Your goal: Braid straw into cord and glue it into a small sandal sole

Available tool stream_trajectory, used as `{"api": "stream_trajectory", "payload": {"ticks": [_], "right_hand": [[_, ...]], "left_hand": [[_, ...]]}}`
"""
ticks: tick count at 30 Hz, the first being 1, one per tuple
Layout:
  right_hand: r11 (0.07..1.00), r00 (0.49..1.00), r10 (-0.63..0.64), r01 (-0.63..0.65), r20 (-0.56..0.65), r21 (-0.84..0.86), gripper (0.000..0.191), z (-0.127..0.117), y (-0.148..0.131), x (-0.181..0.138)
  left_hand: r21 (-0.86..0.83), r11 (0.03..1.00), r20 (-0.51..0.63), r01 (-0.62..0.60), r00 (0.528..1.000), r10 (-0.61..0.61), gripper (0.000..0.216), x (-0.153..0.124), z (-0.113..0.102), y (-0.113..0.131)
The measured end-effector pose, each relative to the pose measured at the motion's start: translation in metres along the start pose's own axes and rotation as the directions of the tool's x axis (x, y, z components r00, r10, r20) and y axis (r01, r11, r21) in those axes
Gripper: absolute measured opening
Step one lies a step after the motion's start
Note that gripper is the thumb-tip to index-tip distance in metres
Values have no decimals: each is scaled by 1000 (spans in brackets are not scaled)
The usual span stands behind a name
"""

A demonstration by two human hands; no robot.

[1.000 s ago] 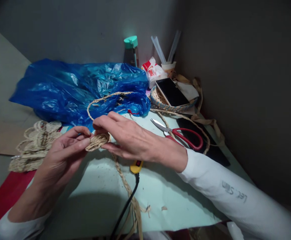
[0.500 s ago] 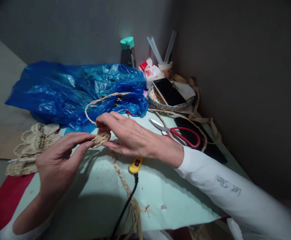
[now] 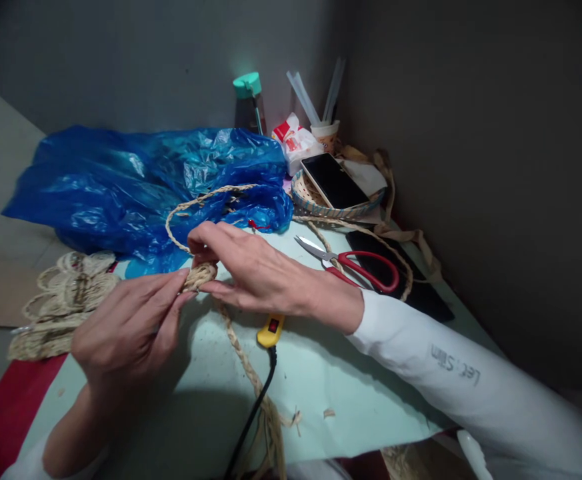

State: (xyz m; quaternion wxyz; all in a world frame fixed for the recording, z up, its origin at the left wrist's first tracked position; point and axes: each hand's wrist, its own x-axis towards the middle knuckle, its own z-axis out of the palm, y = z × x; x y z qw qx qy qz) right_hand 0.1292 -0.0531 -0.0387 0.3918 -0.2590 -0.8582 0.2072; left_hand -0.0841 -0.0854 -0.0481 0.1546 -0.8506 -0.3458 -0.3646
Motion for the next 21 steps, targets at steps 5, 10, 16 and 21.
{"api": "stream_trajectory", "payload": {"ticks": [5, 10, 16, 21], "right_hand": [[997, 999, 31, -33, 32, 70, 26, 0, -4, -1], [996, 997, 61, -65, 54, 62, 27, -3, -8, -1], [998, 998, 40, -37, 54, -47, 22, -8, -2, 0], [999, 995, 49, -49, 85, 5, 24, -15, 7, 1]], "left_hand": [[-46, 999, -25, -25, 999, 24, 24, 1, -1, 0], [-63, 996, 0, 60, 998, -60, 21, -2, 1, -2], [-175, 971, 30, 162, 987, -159, 33, -3, 5, 0], [-351, 790, 89, 503, 857, -507, 36, -3, -3, 1]]}}
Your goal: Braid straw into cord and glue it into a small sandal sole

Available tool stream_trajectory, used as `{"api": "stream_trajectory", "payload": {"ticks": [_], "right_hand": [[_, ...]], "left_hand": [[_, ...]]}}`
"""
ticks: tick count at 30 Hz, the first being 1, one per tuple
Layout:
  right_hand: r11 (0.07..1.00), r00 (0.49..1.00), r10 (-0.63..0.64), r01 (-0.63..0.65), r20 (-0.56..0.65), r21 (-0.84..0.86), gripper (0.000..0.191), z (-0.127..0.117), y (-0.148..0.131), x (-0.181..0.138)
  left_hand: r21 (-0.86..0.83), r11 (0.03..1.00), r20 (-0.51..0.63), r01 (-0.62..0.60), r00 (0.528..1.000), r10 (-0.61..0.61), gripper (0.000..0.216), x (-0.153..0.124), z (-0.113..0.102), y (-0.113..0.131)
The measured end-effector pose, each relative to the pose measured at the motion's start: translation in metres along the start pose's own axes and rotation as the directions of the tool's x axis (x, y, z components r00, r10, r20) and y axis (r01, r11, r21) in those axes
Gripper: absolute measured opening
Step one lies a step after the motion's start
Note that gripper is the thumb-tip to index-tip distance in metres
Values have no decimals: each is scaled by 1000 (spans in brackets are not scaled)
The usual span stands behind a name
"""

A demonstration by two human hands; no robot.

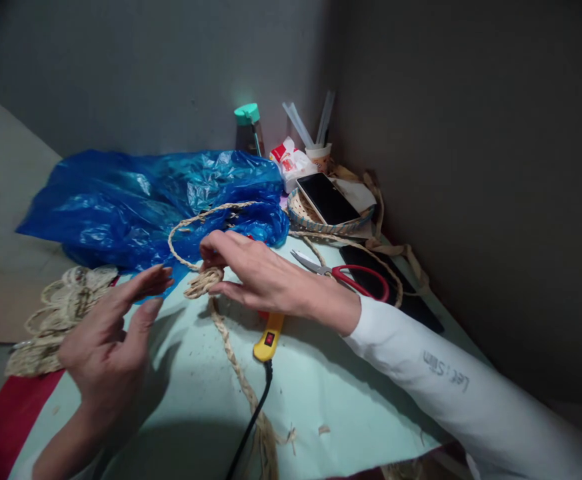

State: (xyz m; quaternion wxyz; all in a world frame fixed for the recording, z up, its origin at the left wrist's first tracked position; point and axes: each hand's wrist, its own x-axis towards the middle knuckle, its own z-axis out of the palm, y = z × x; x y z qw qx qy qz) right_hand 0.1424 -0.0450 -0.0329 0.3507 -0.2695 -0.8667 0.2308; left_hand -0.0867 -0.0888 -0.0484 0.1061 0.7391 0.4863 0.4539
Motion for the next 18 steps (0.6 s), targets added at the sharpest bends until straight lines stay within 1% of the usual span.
{"api": "stream_trajectory", "payload": {"ticks": [1, 2, 4, 6, 7, 9, 12, 14, 16, 18], "right_hand": [[1000, 1000, 0, 0, 23, 16, 24, -1, 0, 0], [1000, 999, 0, -1, 49, 26, 24, -3, -1, 1], [1000, 995, -11, 9, 98, 26, 23, -4, -3, 1], [999, 990, -31, 26, 137, 34, 26, -4, -5, 2], [998, 987, -47, 39, 151, 49, 29, -4, -6, 2], [995, 983, -77, 65, 164, 79, 36, -2, -6, 2], [992, 983, -98, 85, 155, 91, 45, 1, -7, 3], [991, 990, -84, 71, 112, 117, 50, 3, -8, 4], [975, 999, -33, 30, 12, 220, 50, 3, -9, 5], [932, 988, 88, -37, -126, 360, 41, 4, -8, 6]], "left_hand": [[-72, 993, 19, 89, 996, -88, 34, 1, -1, 0], [-146, 974, 65, 174, 984, -166, 33, 3, -2, 0], [-271, 903, 211, 334, 936, -283, 33, 7, -2, -1], [-354, 816, 358, 458, 872, -334, 34, 11, 0, -2], [-384, 774, 413, 503, 843, -343, 35, 13, 1, -3], [-435, 701, 488, 566, 802, -345, 36, 14, 2, -4], [-485, 611, 548, 626, 762, -345, 37, 13, 1, -2], [-517, 548, 567, 658, 742, -356, 37, 12, 1, 1], [-561, 487, 550, 670, 741, -385, 39, 12, 1, 5], [-605, 440, 515, 663, 748, -419, 39, 13, 2, 8]]}}
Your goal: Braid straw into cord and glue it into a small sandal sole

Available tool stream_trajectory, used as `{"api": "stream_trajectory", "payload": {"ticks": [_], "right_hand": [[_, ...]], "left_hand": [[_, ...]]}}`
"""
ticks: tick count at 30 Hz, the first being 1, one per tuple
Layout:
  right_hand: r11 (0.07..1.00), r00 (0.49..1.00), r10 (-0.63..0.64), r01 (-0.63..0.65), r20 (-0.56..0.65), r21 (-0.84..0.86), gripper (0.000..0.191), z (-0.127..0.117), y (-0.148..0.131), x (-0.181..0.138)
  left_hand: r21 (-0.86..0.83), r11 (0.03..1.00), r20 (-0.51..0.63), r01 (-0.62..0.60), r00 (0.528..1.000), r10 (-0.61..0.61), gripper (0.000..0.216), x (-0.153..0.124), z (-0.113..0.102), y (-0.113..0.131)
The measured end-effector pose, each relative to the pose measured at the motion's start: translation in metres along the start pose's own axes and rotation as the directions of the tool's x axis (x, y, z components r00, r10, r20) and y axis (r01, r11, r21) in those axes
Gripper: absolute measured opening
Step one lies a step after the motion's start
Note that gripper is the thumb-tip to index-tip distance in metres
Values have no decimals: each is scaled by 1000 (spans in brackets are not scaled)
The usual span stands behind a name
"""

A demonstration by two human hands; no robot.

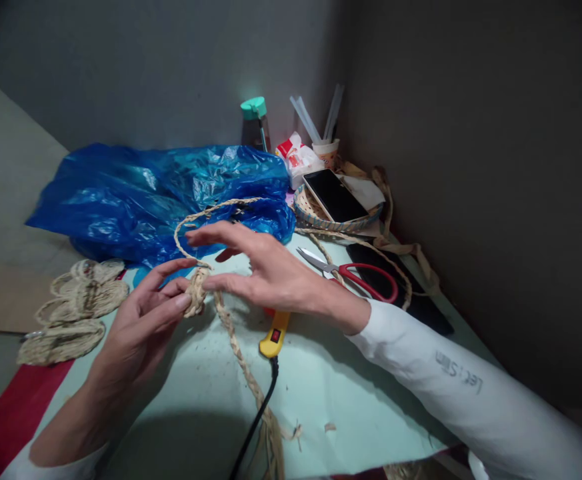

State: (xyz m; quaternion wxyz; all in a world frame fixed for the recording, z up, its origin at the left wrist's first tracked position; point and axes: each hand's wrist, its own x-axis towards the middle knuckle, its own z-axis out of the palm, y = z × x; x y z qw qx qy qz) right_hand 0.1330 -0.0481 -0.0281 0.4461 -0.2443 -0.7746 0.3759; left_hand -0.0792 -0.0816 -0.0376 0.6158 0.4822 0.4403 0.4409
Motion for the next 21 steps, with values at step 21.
{"api": "stream_trajectory", "payload": {"ticks": [21], "right_hand": [[868, 894, 445, -419, -46, 265, 25, 28, -4, -17]], "left_hand": [[-77, 981, -188, -180, 969, 164, 21, -7, 2, -4]]}}
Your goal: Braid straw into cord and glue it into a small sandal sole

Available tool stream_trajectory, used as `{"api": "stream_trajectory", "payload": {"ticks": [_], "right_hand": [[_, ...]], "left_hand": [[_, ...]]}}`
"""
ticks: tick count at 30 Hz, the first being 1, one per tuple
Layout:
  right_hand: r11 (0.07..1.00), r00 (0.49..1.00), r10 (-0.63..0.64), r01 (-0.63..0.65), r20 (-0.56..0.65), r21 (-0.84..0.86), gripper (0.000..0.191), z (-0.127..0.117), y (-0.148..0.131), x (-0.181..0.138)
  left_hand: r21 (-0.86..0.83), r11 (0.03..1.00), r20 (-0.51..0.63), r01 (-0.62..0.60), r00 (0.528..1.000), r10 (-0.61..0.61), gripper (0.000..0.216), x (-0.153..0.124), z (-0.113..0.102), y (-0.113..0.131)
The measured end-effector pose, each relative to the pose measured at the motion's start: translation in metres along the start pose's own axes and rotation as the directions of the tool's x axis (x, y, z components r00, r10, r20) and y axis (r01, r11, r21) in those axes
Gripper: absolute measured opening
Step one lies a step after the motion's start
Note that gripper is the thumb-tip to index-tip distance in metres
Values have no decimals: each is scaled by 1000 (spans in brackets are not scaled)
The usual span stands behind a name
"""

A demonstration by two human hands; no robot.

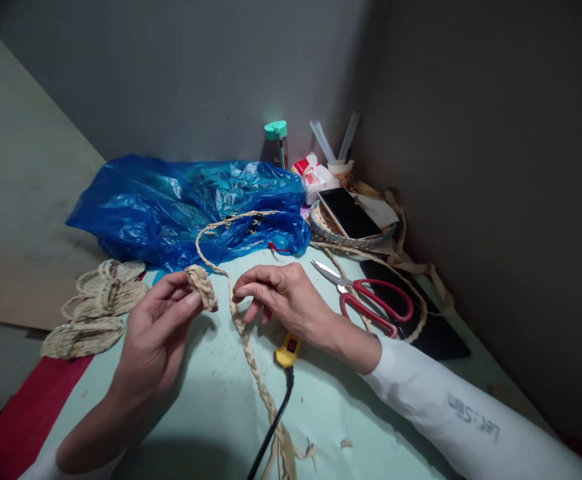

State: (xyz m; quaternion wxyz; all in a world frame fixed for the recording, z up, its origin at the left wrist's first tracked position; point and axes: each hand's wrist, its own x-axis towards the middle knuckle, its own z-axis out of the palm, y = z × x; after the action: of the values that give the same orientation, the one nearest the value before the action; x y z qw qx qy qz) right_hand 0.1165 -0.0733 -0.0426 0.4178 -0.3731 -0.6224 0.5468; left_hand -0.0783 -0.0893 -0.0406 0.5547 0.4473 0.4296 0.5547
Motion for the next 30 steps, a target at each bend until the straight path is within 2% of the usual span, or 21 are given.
{"api": "stream_trajectory", "payload": {"ticks": [5, 10, 12, 17, 20, 25, 30], "right_hand": [[999, 999, 18, -19, -31, -45, 24, 3, 5, -8], [959, 993, -95, 72, -71, -274, 35, 3, 1, -12], [944, 986, -137, 101, -95, -313, 39, 4, -1, -13], [974, 983, -116, 85, -141, -210, 36, 4, 0, -13], [985, 980, -90, 60, -177, -165, 41, 2, 0, -12], [996, 998, -35, 30, -60, -86, 29, 0, -1, -8], [996, 994, 62, -55, 95, -76, 34, 6, -1, -9]], "left_hand": [[-6, 1000, 55, -4, 998, 5, 15, -1, 1, 1], [6, 1000, 102, 14, 995, -15, 15, 0, 2, 1], [-8, 999, 115, 42, 993, -41, 15, 0, 2, 1], [-64, 989, 129, 135, 984, -126, 12, 1, 3, -1], [-70, 987, 105, 145, 985, -138, 11, 2, 5, -1], [-17, 995, 46, 94, 995, -93, 9, 2, 7, -3], [103, 994, 47, -21, 999, 16, 10, -3, 8, -9]]}}
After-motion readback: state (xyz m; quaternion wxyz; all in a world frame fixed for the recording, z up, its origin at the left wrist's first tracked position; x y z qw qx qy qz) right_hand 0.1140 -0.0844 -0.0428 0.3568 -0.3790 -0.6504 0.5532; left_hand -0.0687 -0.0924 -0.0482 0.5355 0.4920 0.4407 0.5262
